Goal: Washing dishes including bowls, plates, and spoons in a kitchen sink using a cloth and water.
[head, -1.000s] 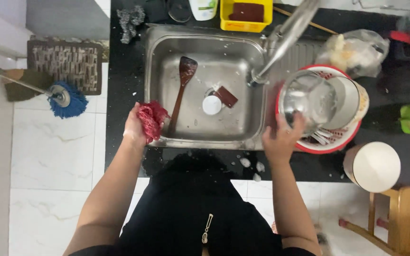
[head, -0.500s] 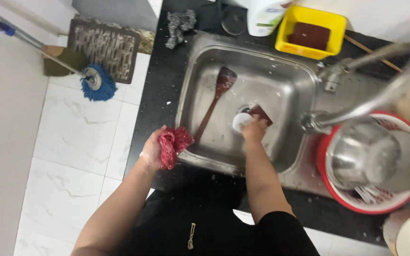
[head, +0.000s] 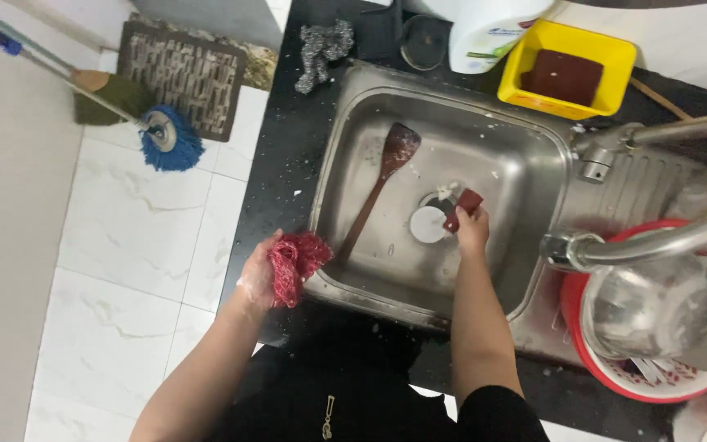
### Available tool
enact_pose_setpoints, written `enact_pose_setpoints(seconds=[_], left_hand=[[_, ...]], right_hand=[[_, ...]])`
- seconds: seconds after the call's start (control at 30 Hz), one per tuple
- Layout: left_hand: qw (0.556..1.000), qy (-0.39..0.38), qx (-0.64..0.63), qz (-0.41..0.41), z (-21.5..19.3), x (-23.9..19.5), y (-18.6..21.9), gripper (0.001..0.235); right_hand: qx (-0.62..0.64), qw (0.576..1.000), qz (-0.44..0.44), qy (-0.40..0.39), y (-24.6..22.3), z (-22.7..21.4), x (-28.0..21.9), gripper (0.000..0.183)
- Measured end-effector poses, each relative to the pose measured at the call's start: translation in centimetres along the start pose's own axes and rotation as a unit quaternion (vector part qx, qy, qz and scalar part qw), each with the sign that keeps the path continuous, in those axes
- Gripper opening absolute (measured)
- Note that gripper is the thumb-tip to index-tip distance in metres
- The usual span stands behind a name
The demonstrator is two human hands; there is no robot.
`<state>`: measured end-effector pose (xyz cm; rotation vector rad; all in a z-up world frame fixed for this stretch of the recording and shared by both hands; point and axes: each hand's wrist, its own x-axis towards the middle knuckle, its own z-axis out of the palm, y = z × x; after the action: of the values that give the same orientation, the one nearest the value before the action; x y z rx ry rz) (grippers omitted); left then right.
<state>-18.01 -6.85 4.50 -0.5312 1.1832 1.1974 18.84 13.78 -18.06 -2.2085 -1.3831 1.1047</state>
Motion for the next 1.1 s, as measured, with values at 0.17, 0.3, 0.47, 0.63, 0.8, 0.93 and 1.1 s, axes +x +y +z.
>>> enact_pose_setpoints(seconds=[0.17,0.3,0.47,0.63,0.8,0.93,1.1], left_hand=[[0.998,-0.052,0.021,-0.019,4.2,-1.1,-0.1,0.040],[0.993,-0.087,0.061,-0.052,5.7,-1.4,-1.1,0.040],[0.991,-0.098,0.066,-0.058,9.4,-3.4,-2.4,0.038],[0.988,-0.119,0.085,-0.051,11.9,-4.8,-4.3,0.037],[0.986,-0.137,0.091,-0.037,11.5,-3.6,-7.0,0.038],[0.990,-0.109,0.093,-0.010,10.4,-2.5,-8.7,0.036],[0.988,-0.107,0.105,0.018,10.8,-6.6,-9.3,0.037]], right_hand=[[0.007,0.977,0.118,-0.175,10.7,3.2,5.9,0.036],[0.285,0.916,0.198,-0.200,6.5,-1.8,0.9,0.049],[0.302,0.896,0.192,-0.263,5.6,-4.7,-2.8,0.071],[0.385,0.865,0.132,-0.294,-2.8,-11.6,-9.9,0.065],[0.395,0.855,0.101,-0.320,-0.7,-14.7,-12.1,0.069],[0.176,0.943,0.001,-0.283,-1.7,-20.7,-14.8,0.053],[0.108,0.956,-0.113,-0.248,-7.2,-35.9,-19.4,0.053]])
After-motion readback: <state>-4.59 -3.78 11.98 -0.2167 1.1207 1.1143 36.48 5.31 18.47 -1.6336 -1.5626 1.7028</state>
